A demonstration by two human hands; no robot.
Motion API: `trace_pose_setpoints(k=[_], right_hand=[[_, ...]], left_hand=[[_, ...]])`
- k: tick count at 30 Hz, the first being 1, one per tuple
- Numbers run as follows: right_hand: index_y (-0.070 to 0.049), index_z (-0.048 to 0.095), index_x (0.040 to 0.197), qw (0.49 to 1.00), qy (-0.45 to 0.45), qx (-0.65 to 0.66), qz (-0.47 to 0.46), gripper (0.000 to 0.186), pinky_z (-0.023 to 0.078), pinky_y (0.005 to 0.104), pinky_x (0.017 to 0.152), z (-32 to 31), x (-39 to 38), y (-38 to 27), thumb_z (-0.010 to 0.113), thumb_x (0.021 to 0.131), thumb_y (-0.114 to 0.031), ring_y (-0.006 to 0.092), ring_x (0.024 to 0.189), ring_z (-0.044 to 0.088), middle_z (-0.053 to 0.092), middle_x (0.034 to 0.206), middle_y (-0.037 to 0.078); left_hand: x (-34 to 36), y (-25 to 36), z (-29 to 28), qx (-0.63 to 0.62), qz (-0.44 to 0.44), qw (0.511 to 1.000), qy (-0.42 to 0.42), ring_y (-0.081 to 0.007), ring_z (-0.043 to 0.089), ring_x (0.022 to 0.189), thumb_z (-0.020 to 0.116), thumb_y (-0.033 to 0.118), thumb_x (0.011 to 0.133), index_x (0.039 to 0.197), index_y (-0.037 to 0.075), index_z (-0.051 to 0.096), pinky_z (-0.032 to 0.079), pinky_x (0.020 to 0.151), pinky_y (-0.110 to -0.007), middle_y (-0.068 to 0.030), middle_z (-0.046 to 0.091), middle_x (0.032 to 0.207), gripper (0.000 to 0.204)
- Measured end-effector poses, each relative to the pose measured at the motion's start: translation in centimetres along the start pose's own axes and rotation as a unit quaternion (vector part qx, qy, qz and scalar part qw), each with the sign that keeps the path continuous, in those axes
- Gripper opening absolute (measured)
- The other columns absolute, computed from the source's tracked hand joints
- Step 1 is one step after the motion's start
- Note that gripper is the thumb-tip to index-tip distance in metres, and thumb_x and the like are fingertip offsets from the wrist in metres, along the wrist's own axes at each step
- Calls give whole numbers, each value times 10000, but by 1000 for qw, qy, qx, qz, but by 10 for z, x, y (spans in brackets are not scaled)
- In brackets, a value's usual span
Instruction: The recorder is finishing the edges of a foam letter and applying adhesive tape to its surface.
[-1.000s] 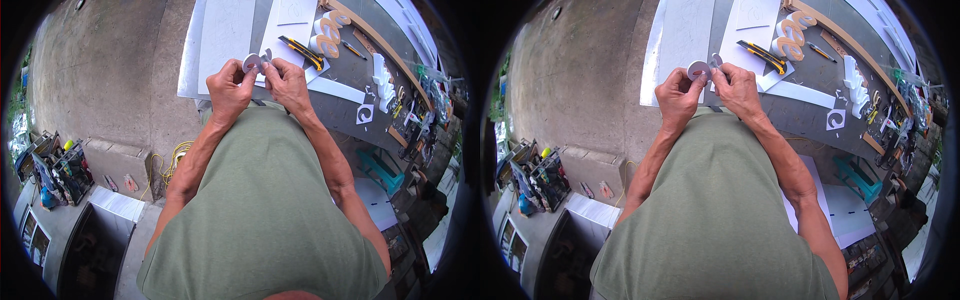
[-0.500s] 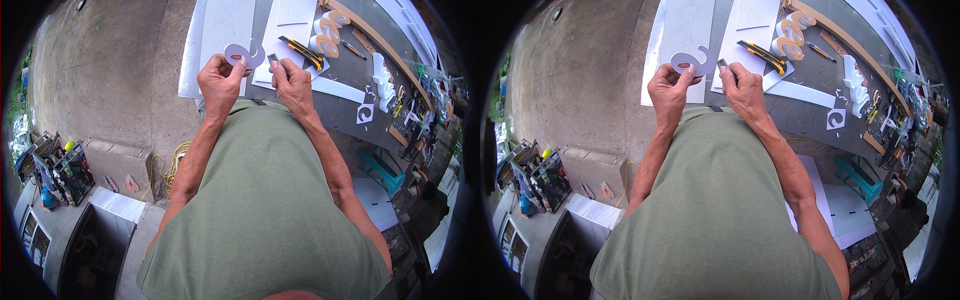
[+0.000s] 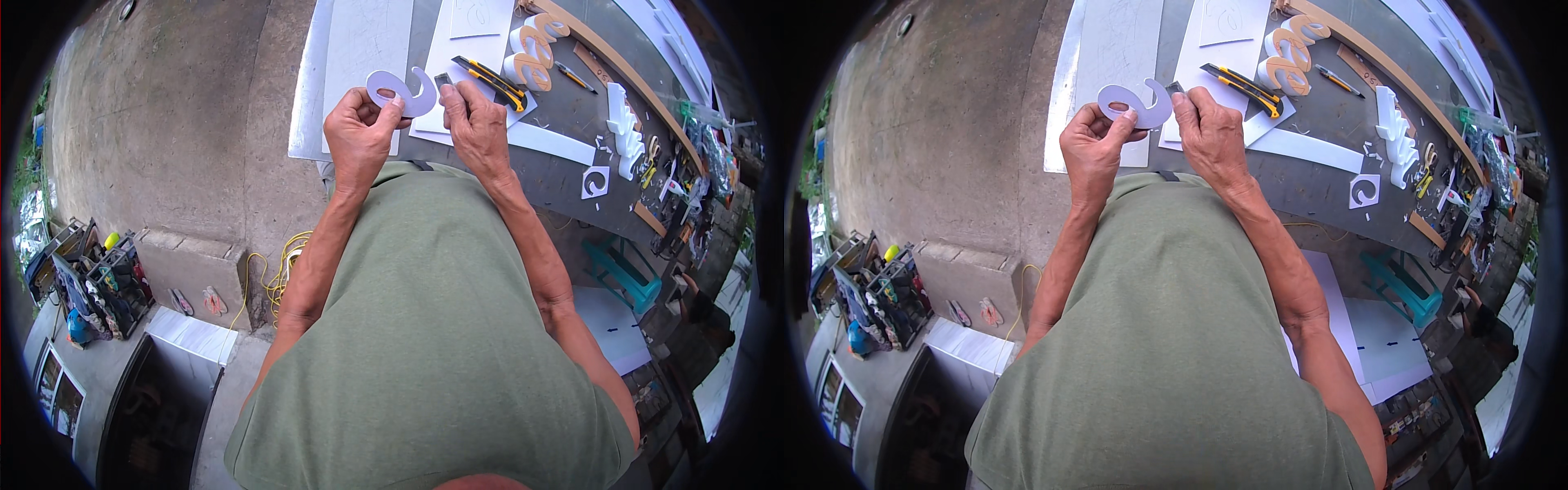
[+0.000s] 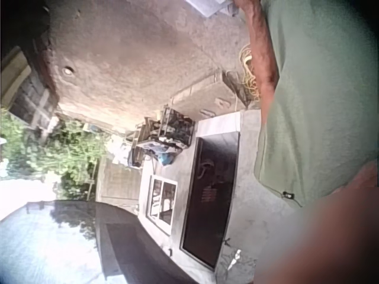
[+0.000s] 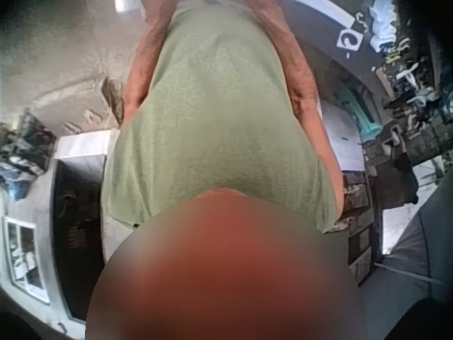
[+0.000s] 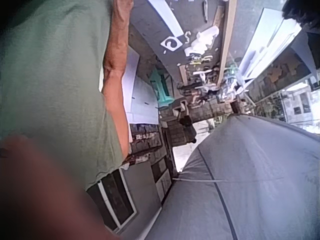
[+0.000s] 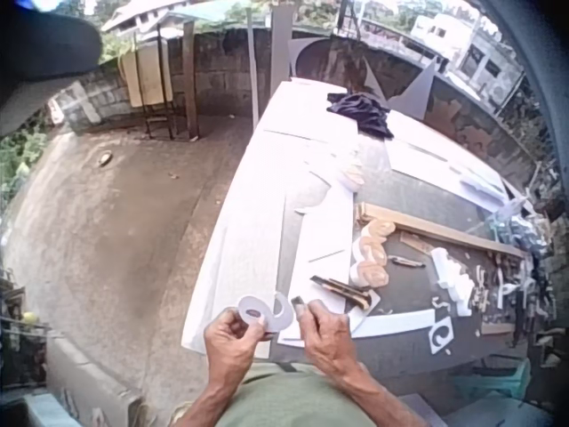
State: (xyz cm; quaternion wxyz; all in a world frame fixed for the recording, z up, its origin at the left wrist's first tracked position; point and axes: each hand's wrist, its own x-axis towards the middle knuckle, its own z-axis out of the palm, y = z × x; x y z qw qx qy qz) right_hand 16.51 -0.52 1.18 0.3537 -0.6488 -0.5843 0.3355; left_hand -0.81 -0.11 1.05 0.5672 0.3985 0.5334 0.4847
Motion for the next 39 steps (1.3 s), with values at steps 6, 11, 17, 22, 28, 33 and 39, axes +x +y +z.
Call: trace_pose_setpoints(k=[6,11,17,22,28,33,39], right_hand=[[-11,591,853,993,-107,25,43,344,436,378,506,-4,0,-6,573,1049,-293,194,512,578,571,578,117],[-2,626,902,990,-135,-42,23,339,461,428,538,2,-3,-3,559,1049,-300,287,547,640,617,612,151],[42,636,855,986,-133,-13,104,362,472,427,546,5,-5,-1,580,1025,-273,292,522,626,613,610,183],[47,664,826,986,-126,-48,98,354,473,407,541,6,-2,1,585,1010,-245,257,518,622,607,588,175],[39,665,790,933,-178,144,276,377,463,374,497,-3,2,-20,576,1011,-254,205,456,579,607,560,131],[1,656,771,987,-93,26,127,371,425,319,416,14,3,-2,583,1016,-268,132,392,529,590,529,64],[-15,628,774,985,-109,38,126,301,457,357,470,10,-2,-6,624,987,-228,251,461,593,625,588,147]], left_hand=[[1,0,-2,36,0,999,-4,-154,723,752,668,69,959,1024,-70,645,649,671,-314,-136,728,844,155],[3,-7,-2,-14,-48,998,-27,-156,718,833,672,57,962,1093,-53,635,657,727,-327,-140,726,939,175],[-1,-14,-1,13,-53,996,-68,-167,723,860,675,-5,939,1085,-73,628,658,742,-329,-148,730,947,168],[-7,-14,3,86,10,995,-42,-169,734,821,697,-24,907,984,-74,649,653,732,-317,-139,742,900,103],[-6,-8,6,165,63,984,-28,-132,729,752,708,-30,891,927,-50,658,620,691,-279,-104,745,820,65],[-3,-12,11,154,79,985,-17,-126,728,744,710,-31,888,907,-42,654,614,684,-274,-100,745,810,60],[-9,-11,9,122,55,991,-2,-134,731,744,705,-31,889,913,-50,650,617,682,-277,-108,747,830,63]])
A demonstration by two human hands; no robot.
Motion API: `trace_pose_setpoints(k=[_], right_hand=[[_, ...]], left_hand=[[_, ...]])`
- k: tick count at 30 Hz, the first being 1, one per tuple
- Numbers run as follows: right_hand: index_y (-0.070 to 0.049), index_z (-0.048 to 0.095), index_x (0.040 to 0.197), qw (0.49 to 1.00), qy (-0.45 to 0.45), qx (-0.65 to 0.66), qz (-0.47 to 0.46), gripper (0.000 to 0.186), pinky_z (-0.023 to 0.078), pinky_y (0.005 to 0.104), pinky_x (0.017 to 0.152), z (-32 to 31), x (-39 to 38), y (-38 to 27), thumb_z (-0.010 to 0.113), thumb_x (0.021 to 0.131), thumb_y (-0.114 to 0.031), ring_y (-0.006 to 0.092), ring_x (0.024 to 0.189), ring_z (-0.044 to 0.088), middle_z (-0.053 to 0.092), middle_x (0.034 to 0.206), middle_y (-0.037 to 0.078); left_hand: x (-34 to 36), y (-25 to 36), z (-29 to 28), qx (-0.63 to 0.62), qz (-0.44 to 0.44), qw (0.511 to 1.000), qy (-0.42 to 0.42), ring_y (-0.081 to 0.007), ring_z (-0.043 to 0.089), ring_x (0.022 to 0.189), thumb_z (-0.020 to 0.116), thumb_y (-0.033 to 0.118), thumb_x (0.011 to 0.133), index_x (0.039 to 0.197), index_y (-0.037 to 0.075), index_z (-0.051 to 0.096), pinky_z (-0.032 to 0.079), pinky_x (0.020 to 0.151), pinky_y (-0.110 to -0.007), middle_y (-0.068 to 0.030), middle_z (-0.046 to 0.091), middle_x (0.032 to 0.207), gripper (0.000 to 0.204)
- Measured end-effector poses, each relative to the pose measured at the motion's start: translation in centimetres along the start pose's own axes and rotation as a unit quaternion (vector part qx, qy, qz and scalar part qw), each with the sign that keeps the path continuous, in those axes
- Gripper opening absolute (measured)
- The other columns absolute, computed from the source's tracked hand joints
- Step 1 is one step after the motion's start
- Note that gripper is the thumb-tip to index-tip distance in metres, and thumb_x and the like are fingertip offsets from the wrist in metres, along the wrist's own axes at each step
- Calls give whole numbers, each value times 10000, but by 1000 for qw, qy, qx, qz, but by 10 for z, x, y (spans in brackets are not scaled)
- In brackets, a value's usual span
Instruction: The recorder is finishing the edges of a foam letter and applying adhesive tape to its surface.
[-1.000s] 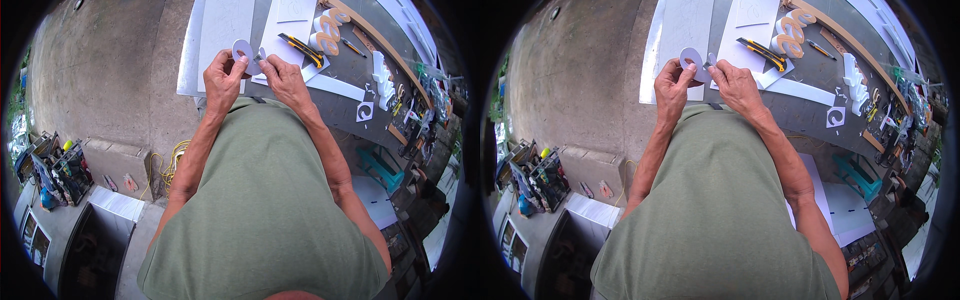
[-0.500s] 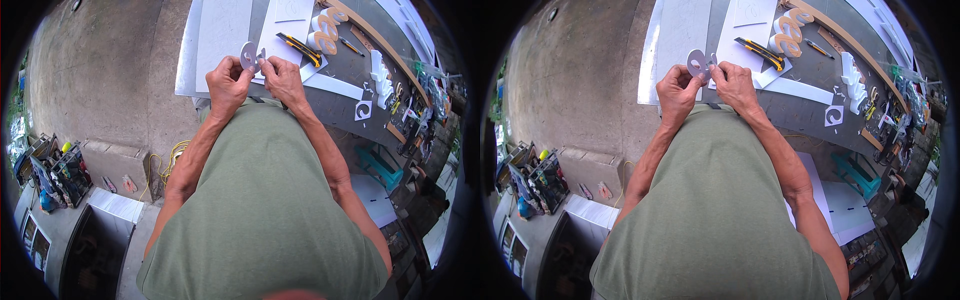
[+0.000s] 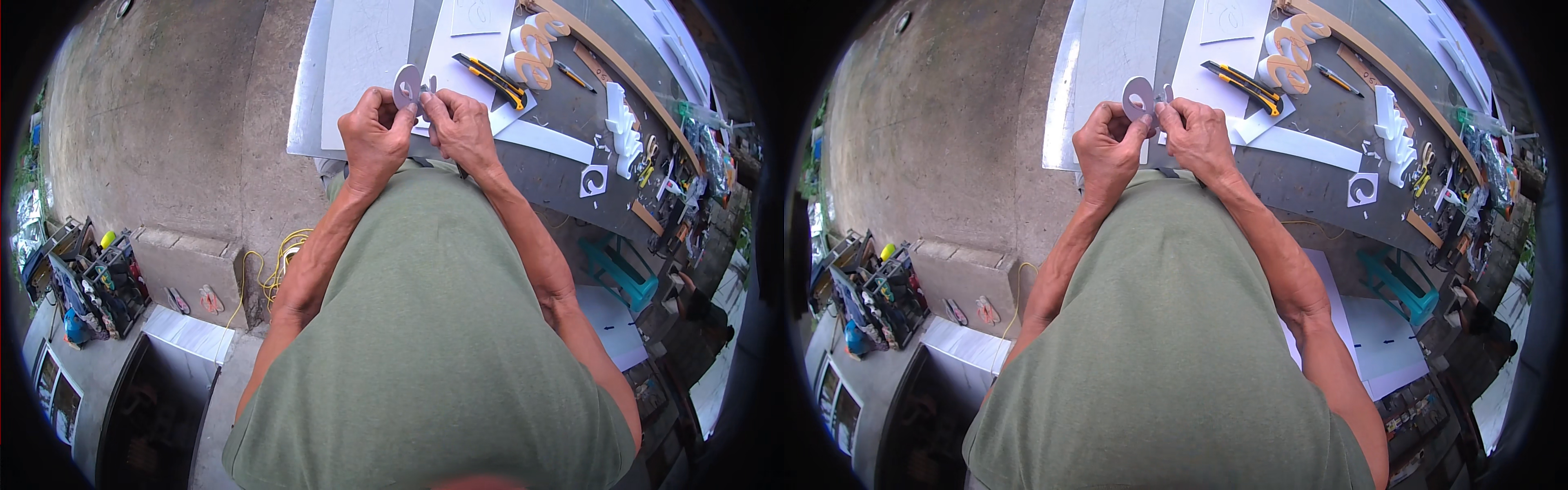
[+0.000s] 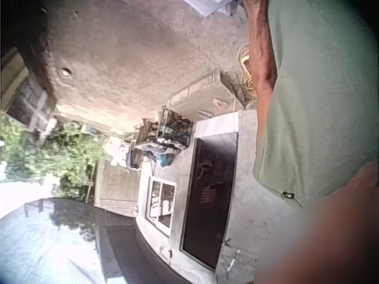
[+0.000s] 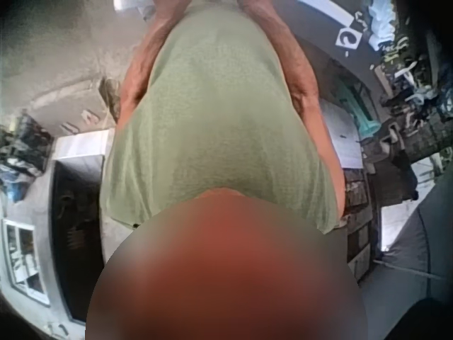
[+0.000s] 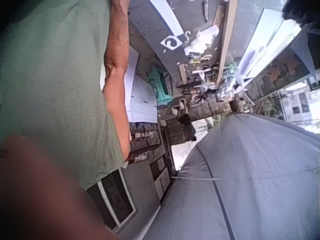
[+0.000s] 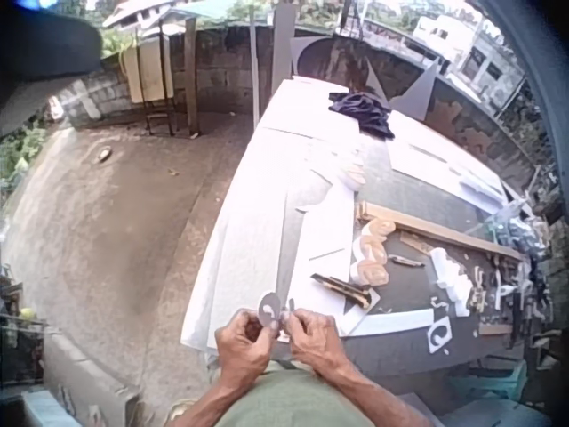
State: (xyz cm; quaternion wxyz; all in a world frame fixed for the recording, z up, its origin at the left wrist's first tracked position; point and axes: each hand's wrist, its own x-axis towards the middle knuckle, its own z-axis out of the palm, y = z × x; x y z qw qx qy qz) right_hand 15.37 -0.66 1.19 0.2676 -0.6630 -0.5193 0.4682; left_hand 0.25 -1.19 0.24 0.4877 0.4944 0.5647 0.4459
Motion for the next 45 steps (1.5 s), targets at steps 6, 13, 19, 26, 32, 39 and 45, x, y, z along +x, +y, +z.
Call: trace_pose_setpoints(k=[6,13,19,26,32,39,45], right_hand=[[-61,532,771,925,136,-280,-217,284,470,393,484,6,5,14,643,977,-221,290,495,634,595,569,119],[-27,657,772,1000,-23,-3,-10,310,467,391,507,0,3,4,632,985,-252,277,477,596,633,611,155],[5,676,853,944,91,-230,-219,290,458,334,473,4,4,10,629,988,-247,247,483,591,631,594,132],[31,680,803,993,30,-76,-82,332,478,393,503,2,8,13,620,984,-241,316,476,606,633,616,167],[25,658,785,993,-50,72,79,354,443,362,440,-3,5,-4,606,1003,-249,182,405,547,610,571,93],[25,675,815,962,91,-150,-208,310,480,384,505,9,8,17,589,1006,-203,198,436,571,577,555,102],[6,660,819,928,-140,305,161,264,508,408,527,-4,12,8,624,968,-209,321,532,660,608,570,160]], left_hand=[[9,3,2,46,32,998,-9,-138,733,745,696,-30,891,924,-51,656,625,671,-282,-113,749,838,55],[6,0,-2,40,23,999,6,-130,725,724,700,-6,897,937,-55,660,631,658,-282,-115,747,818,75],[8,-2,1,35,15,999,-8,-126,725,731,705,-15,890,928,-50,658,624,655,-275,-105,746,814,70],[8,-1,-1,82,110,991,-11,-118,727,729,714,-36,874,924,-30,666,583,647,-258,-89,753,804,70],[5,-2,-1,109,115,987,-7,-126,736,731,725,-41,867,924,-27,665,574,650,-253,-99,753,800,84],[8,-2,0,122,133,984,-5,-141,744,734,725,-37,868,922,-28,658,578,653,-262,-106,750,794,86],[10,1,-1,128,133,983,-2,-148,744,716,720,-36,868,925,-28,653,580,628,-267,-113,745,783,88]])
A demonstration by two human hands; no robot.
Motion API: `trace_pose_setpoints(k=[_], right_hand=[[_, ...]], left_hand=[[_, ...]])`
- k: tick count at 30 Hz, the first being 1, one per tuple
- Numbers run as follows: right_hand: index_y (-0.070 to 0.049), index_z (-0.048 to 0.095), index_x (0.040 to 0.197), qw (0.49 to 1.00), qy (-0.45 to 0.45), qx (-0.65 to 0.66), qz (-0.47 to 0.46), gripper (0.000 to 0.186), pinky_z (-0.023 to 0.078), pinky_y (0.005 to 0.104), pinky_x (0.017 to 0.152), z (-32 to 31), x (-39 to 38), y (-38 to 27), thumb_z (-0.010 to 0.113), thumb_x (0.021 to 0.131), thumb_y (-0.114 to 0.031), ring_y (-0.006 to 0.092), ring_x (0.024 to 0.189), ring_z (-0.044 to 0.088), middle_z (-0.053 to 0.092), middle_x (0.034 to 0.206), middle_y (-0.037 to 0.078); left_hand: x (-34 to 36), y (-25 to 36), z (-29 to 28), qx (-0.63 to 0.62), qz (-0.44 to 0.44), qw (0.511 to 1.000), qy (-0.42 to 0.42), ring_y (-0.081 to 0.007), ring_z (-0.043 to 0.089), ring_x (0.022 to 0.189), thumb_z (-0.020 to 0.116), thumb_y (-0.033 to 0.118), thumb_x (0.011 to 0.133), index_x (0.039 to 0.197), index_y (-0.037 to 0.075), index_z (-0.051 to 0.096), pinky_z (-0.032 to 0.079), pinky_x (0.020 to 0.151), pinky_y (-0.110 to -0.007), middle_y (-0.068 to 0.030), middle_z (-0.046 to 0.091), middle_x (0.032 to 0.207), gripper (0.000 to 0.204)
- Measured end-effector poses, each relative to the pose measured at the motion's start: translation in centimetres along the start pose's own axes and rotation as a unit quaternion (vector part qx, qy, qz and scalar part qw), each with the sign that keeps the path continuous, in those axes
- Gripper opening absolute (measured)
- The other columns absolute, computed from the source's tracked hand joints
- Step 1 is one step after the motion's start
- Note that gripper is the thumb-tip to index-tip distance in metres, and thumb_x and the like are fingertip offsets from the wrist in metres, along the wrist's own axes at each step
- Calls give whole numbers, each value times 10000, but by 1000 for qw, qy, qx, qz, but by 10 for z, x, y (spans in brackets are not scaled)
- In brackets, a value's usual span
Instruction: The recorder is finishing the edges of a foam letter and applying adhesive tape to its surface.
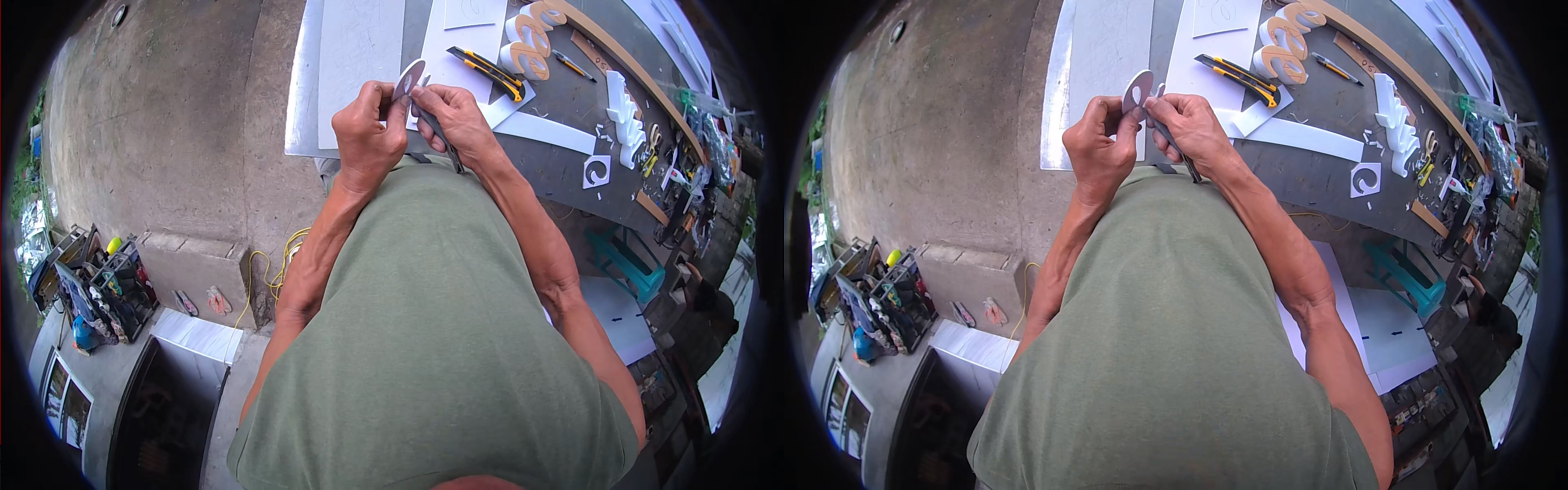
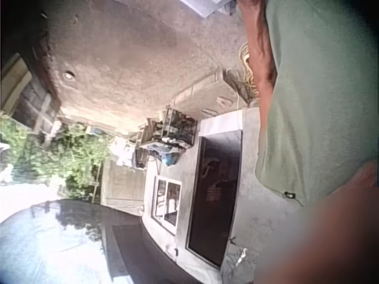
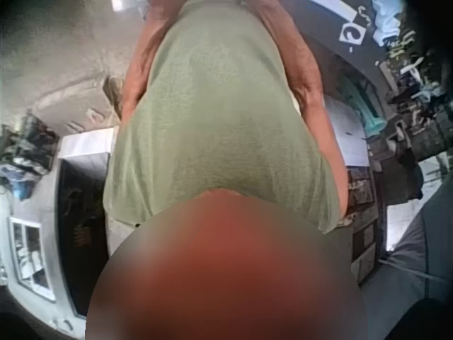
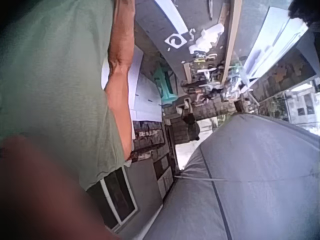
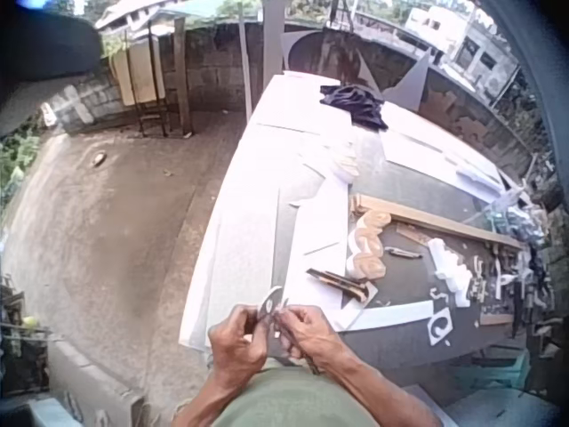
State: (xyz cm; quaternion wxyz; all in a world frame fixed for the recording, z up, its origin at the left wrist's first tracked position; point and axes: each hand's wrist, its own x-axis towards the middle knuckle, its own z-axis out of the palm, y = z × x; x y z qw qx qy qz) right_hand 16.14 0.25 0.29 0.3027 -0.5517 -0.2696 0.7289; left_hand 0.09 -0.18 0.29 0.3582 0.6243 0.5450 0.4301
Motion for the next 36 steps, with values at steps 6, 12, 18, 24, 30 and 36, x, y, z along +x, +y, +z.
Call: trace_pose_setpoints(k=[6,12,18,24,30,36], right_hand=[[-41,560,784,723,227,-552,-348,253,462,395,458,1,-2,15,661,955,-197,304,489,619,585,564,131],[-44,555,782,807,227,-424,-342,279,430,414,460,-5,-10,-7,662,981,-209,313,472,597,562,541,127],[-54,605,817,796,154,-503,-298,290,486,429,502,2,-11,4,623,999,-279,324,506,634,604,563,134],[-63,630,857,791,257,-501,-241,346,502,400,552,-32,-6,-13,575,1034,-354,261,565,652,629,606,97],[-20,703,996,918,159,-282,-229,379,478,287,555,-39,-9,-23,564,1053,-368,95,568,576,618,664,16],[-1,651,1291,952,95,-186,-225,394,535,250,657,-32,-11,-29,584,1046,-302,101,709,628,671,833,44]], left_hand=[[-1,-6,1,-51,-101,994,-8,-140,727,703,692,-10,904,992,-80,661,624,601,-272,-122,739,813,116],[7,-5,-11,-147,-201,968,-18,-150,720,704,670,-1,927,1062,-114,638,647,602,-285,-143,725,832,178],[6,-7,-10,-167,-208,963,-34,-154,719,718,665,-5,929,1090,-123,632,649,609,-286,-145,723,847,203],[4,-14,-17,-197,-208,957,-49,-152,715,724,673,22,933,1140,-124,632,646,612,-291,-139,725,851,256],[0,-13,-13,-140,-140,980,-26,-111,687,653,716,66,890,1107,-47,722,608,583,-285,-73,712,735,244],[1,-10,-17,-121,-117,984,-54,-87,644,670,720,114,900,1098,-23,739,527,608,-254,-52,714,758,241]])
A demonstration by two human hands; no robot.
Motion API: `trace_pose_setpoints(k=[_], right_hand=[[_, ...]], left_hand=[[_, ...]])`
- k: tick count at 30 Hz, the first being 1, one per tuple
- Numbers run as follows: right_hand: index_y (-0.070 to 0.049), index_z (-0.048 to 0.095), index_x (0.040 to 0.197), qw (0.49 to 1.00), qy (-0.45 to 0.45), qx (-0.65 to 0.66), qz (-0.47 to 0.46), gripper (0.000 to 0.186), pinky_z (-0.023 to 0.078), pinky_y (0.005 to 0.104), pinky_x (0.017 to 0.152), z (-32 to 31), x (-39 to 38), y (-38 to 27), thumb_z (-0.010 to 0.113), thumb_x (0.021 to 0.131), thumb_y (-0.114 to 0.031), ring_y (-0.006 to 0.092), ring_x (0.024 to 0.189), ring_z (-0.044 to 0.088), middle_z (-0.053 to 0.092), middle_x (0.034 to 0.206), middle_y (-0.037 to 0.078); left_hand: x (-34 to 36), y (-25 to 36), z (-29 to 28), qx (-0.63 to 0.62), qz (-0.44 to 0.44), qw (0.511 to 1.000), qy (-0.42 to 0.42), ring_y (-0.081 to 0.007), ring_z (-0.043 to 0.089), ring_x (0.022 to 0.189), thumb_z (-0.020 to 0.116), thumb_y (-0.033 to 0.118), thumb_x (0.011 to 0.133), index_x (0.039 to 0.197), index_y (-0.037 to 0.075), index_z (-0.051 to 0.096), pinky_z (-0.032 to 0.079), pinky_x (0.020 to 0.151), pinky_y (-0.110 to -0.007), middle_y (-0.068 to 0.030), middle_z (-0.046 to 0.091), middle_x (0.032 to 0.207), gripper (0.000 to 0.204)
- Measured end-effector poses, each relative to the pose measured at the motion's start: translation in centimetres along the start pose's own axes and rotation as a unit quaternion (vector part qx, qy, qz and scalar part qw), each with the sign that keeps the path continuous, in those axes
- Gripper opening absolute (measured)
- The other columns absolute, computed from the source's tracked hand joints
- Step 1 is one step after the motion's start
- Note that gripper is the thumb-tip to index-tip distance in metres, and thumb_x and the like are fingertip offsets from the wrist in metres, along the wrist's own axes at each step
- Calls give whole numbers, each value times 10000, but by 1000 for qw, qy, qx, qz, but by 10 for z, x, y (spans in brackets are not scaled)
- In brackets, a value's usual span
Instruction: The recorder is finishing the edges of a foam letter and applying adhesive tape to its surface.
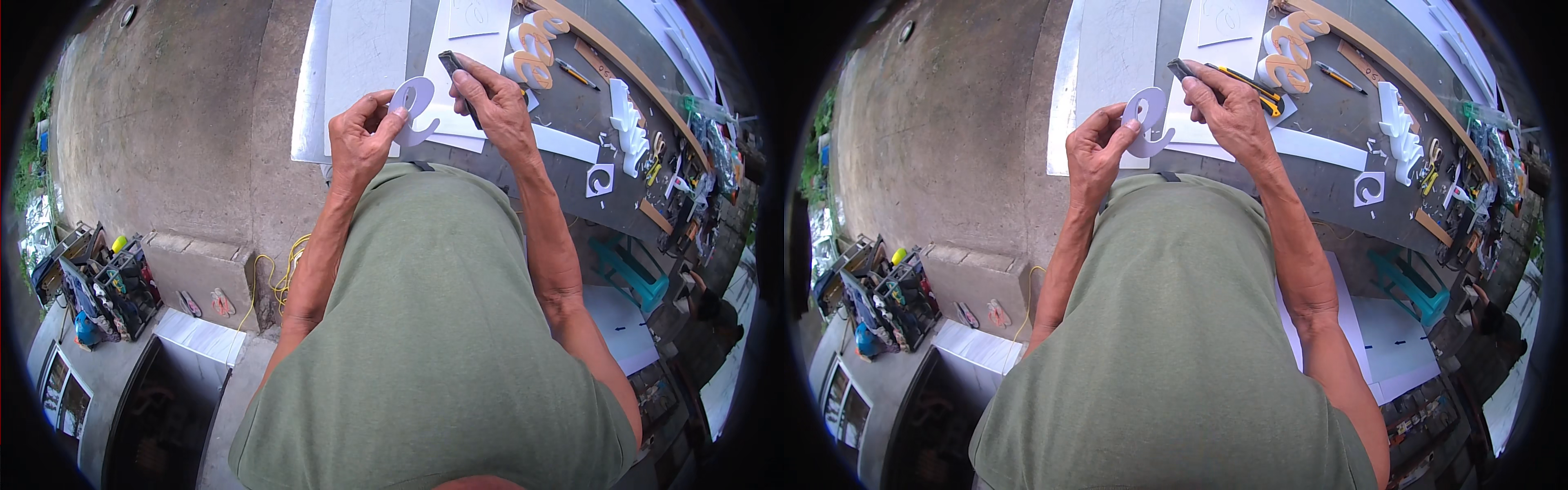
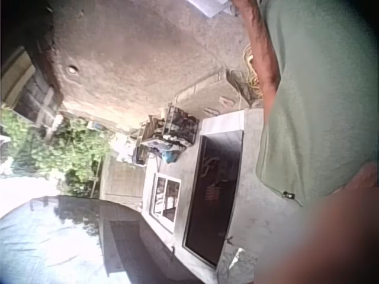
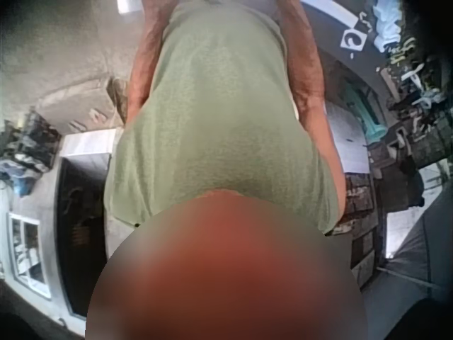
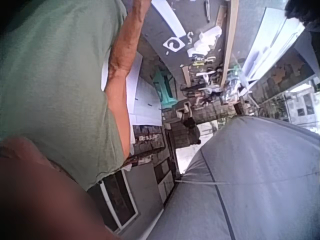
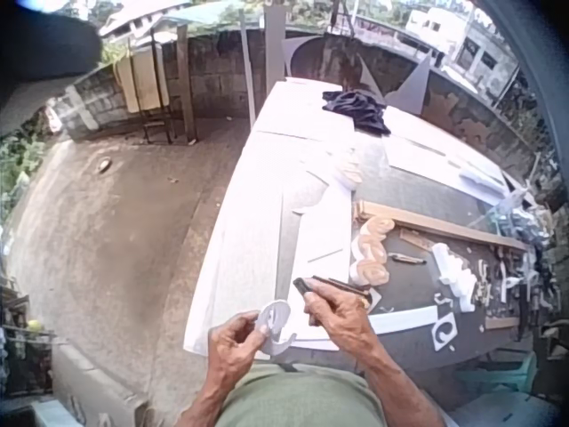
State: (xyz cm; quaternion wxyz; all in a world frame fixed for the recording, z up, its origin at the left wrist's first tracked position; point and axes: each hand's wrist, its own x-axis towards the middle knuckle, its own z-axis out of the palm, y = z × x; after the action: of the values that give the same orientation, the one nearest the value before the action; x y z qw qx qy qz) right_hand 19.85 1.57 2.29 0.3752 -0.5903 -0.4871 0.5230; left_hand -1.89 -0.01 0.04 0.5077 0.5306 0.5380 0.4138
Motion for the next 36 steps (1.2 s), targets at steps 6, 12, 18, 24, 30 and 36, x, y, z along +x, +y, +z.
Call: trace_pose_setpoints(k=[6,12,18,24,30,36], right_hand=[[15,582,1384,986,-48,155,31,413,583,282,740,3,0,6,599,1036,-206,143,829,673,708,1013,87],[-6,675,1280,994,0,108,-20,350,594,248,675,17,-8,6,690,977,-181,117,836,686,722,1009,83],[-8,689,1252,996,-27,89,-17,307,578,233,544,26,-16,1,692,966,-121,111,798,692,695,957,60],[9,692,1235,993,38,112,-18,278,572,232,594,25,-18,4,663,980,-98,104,786,682,690,994,73],[-36,695,1256,995,13,-7,-94,292,538,228,575,23,-20,-7,666,969,-82,93,743,654,692,959,54],[-47,693,1264,992,-30,-3,-124,287,517,232,553,25,-21,-9,641,982,-62,94,686,629,686,898,36]], left_hand=[[4,-5,0,-102,-63,993,-26,-76,612,704,693,150,926,1047,1,748,482,642,-235,-28,712,816,200],[8,-8,-2,-153,-80,983,-60,-99,641,706,677,164,957,1038,-10,724,515,632,-251,-69,721,860,197],[14,8,2,-191,-132,966,-112,-100,650,620,720,208,954,1055,-33,698,517,562,-224,-72,717,788,261],[12,14,3,-183,-126,966,-135,-84,612,647,709,207,971,1025,-10,691,496,602,-234,-85,720,793,224],[10,16,-2,-161,-134,965,-157,-82,593,633,749,254,932,982,26,702,471,607,-236,-64,708,743,238],[9,16,-4,-180,-126,965,-141,-69,614,621,738,237,923,984,31,707,460,587,-215,-55,710,736,218]])
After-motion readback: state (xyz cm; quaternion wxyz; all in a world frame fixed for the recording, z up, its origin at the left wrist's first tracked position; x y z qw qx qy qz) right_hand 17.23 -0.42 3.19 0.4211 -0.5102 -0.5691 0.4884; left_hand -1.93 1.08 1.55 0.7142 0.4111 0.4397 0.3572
